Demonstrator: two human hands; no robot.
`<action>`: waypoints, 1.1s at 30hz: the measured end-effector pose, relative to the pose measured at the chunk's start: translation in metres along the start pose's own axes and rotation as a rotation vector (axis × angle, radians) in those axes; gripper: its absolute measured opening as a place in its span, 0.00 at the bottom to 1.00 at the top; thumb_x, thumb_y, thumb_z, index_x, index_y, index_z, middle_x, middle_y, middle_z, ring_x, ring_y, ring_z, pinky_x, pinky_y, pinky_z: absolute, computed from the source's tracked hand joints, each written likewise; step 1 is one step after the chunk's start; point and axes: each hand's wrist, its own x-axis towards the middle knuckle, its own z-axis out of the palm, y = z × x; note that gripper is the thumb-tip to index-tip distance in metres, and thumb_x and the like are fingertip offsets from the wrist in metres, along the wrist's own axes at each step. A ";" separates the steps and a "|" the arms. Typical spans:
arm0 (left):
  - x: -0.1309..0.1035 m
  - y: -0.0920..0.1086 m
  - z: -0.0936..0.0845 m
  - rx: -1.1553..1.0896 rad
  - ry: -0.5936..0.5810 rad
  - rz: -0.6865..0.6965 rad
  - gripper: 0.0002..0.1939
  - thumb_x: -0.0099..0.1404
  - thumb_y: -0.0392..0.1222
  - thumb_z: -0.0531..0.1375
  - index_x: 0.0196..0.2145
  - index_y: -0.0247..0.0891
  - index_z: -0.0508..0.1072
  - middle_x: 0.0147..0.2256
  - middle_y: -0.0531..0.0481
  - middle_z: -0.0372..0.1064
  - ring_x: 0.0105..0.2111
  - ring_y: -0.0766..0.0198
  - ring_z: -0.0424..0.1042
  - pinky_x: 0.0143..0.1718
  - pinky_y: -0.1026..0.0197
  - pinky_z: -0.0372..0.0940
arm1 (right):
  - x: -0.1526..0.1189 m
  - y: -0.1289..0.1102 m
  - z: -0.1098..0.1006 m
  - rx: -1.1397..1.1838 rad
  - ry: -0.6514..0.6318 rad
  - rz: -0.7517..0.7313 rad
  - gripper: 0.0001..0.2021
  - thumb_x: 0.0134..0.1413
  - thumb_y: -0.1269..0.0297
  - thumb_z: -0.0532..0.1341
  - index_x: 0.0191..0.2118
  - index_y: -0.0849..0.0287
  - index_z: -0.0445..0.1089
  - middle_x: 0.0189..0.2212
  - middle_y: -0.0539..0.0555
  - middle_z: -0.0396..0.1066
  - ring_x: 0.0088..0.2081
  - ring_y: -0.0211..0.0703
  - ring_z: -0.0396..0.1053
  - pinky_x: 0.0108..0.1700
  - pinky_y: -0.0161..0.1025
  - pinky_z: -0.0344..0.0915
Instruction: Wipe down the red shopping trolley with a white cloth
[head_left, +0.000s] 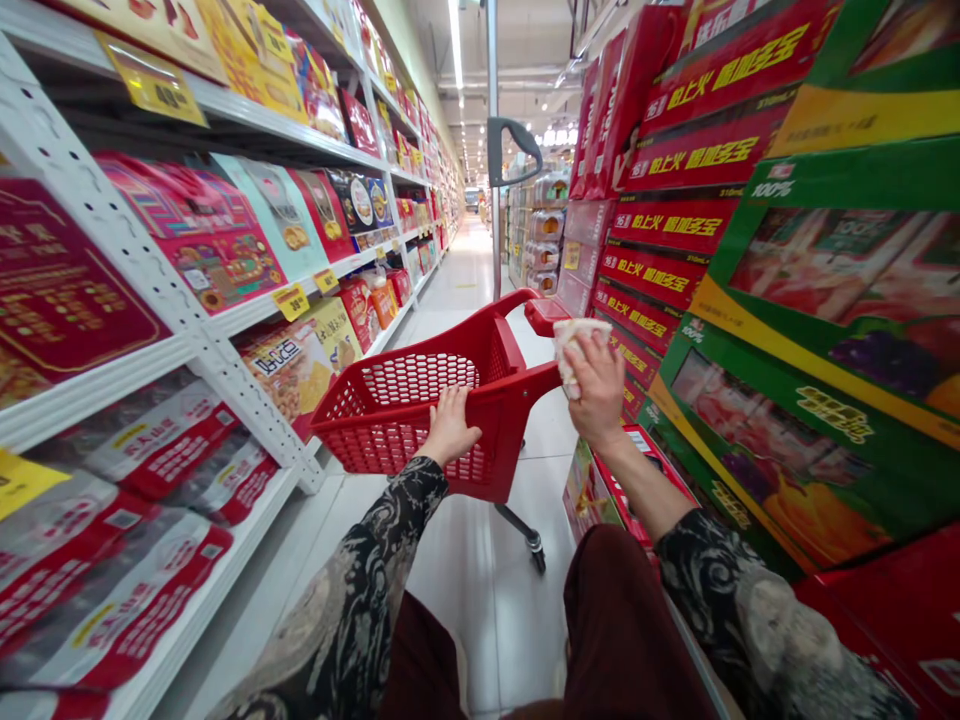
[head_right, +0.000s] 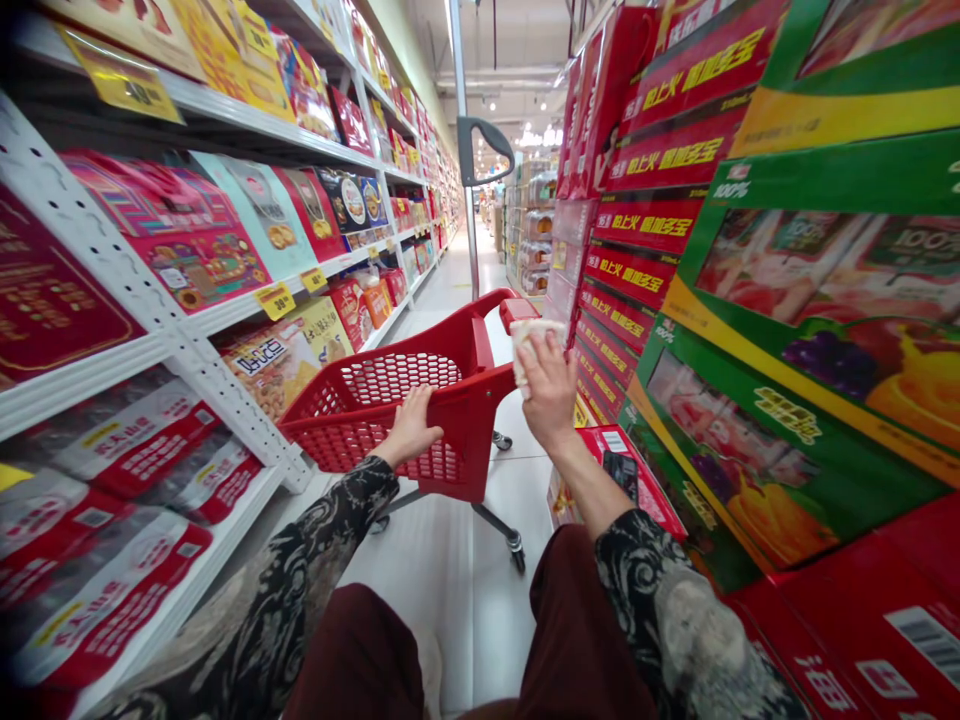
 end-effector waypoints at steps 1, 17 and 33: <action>0.000 0.000 0.000 -0.002 0.000 -0.003 0.39 0.49 0.37 0.54 0.59 0.34 0.48 0.63 0.41 0.39 0.63 0.53 0.36 0.60 0.41 0.39 | 0.004 0.007 -0.001 -0.031 -0.010 0.038 0.21 0.52 0.75 0.51 0.52 0.57 0.63 0.56 0.59 0.60 0.61 0.47 0.48 0.58 0.57 0.43; -0.003 0.001 0.001 0.017 0.006 0.005 0.39 0.49 0.35 0.54 0.59 0.34 0.47 0.63 0.40 0.39 0.63 0.53 0.36 0.59 0.41 0.40 | -0.019 -0.036 0.014 0.085 -0.058 -0.141 0.19 0.54 0.75 0.51 0.51 0.60 0.64 0.54 0.59 0.61 0.62 0.45 0.45 0.60 0.54 0.43; -0.006 0.000 0.000 0.054 0.011 0.029 0.40 0.49 0.34 0.54 0.60 0.35 0.45 0.63 0.40 0.38 0.63 0.53 0.35 0.59 0.41 0.39 | -0.070 -0.040 0.016 0.136 -0.313 -0.247 0.18 0.55 0.75 0.50 0.51 0.58 0.64 0.53 0.58 0.64 0.60 0.44 0.51 0.58 0.50 0.49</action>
